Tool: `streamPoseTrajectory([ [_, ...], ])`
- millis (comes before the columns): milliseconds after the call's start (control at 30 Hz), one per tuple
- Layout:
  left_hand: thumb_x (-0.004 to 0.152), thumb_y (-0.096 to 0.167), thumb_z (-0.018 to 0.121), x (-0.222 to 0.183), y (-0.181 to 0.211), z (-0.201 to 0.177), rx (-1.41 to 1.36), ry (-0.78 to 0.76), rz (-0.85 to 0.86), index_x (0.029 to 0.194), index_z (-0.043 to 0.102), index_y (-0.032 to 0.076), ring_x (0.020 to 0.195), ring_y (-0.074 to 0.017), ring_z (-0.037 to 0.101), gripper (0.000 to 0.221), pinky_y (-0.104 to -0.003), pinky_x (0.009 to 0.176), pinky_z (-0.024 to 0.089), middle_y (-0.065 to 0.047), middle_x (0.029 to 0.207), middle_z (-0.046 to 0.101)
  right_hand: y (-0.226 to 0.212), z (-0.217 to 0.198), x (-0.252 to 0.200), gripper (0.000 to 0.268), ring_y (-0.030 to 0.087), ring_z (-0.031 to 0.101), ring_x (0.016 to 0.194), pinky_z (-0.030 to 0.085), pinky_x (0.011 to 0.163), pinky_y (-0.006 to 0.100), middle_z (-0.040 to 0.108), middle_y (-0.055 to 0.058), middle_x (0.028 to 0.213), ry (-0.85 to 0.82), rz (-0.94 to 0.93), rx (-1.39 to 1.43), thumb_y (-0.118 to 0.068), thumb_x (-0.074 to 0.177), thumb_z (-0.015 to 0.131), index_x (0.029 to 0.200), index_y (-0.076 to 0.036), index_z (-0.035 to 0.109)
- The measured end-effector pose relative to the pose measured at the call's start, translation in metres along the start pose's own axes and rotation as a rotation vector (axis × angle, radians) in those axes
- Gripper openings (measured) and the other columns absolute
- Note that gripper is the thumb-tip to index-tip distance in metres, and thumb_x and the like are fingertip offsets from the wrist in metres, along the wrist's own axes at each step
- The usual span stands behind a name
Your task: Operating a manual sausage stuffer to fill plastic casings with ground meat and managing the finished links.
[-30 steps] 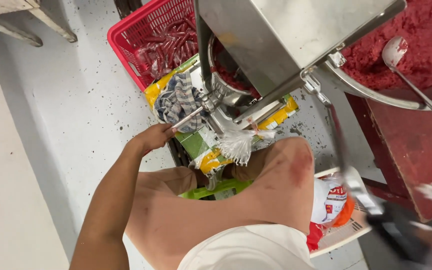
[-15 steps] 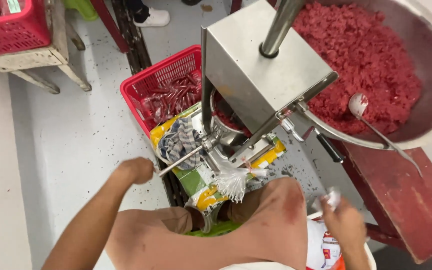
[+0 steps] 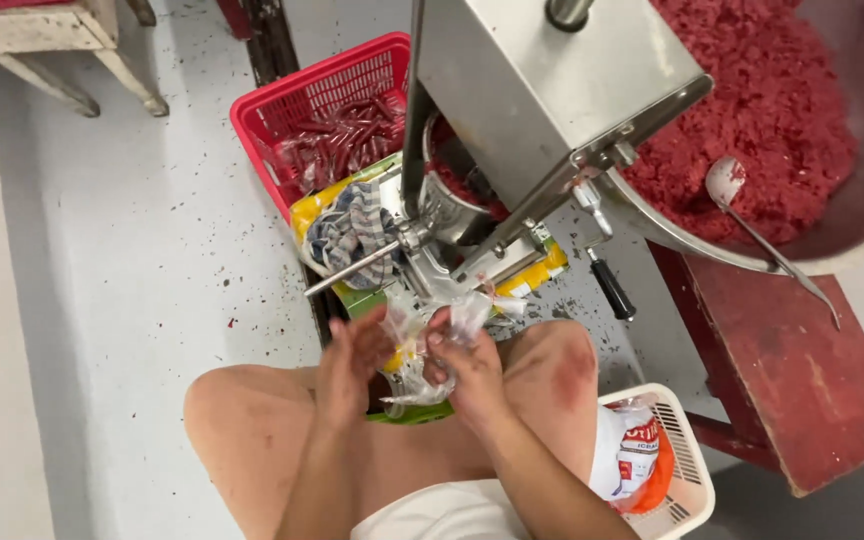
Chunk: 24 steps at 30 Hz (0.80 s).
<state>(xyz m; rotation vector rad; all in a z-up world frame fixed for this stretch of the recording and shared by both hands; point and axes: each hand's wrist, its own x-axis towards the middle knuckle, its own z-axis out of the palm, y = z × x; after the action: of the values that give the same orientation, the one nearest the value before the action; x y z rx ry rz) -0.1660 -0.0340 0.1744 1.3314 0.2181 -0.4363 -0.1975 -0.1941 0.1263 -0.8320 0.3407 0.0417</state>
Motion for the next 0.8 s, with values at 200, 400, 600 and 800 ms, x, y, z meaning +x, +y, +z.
streamPoseTrajectory([
  [200,0.093,0.060,0.056,-0.042,-0.029,0.016,-0.191,0.041,0.159,0.153,0.043,-0.001,0.143,-0.0475,0.041,0.087,-0.061,0.119,0.030,-0.031,0.156,0.044,0.027,-0.002,-0.016,0.016,0.014,0.050,0.042,0.041,0.040,0.027,0.062,0.015,0.078,-0.057,-0.234,-0.306,0.003,0.093,0.067,0.107,0.006,0.060],
  [400,0.105,0.023,0.051,-0.027,-0.027,0.012,-0.365,0.144,0.158,0.130,0.069,-0.006,0.108,-0.0280,0.072,0.042,-0.045,0.097,0.058,-0.027,0.118,0.075,0.041,-0.001,-0.034,0.014,0.015,0.054,0.039,0.044,0.039,0.026,0.064,0.015,0.075,-0.002,-0.206,-0.326,0.000,0.094,0.067,0.106,0.005,0.062],
  [600,0.094,0.009,0.074,0.008,-0.044,-0.028,0.102,0.326,0.316,0.100,0.081,0.005,0.096,-0.0217,0.072,0.010,-0.043,0.098,0.056,-0.020,0.090,0.080,0.039,-0.034,-0.033,0.009,0.012,0.059,0.057,0.045,0.056,0.026,0.071,0.010,0.076,0.053,-0.117,-0.518,-0.003,0.098,0.062,0.106,0.001,0.066],
  [800,0.079,0.020,0.093,0.099,-0.113,-0.132,0.590,0.601,0.210,0.094,0.084,0.020,0.082,-0.0171,0.076,0.018,-0.030,0.079,0.058,-0.007,0.084,0.079,0.006,-0.113,-0.040,0.012,0.012,0.045,0.041,0.033,0.043,0.024,0.069,0.012,0.066,0.305,0.050,-0.602,-0.010,0.099,0.061,0.108,-0.003,0.066],
])
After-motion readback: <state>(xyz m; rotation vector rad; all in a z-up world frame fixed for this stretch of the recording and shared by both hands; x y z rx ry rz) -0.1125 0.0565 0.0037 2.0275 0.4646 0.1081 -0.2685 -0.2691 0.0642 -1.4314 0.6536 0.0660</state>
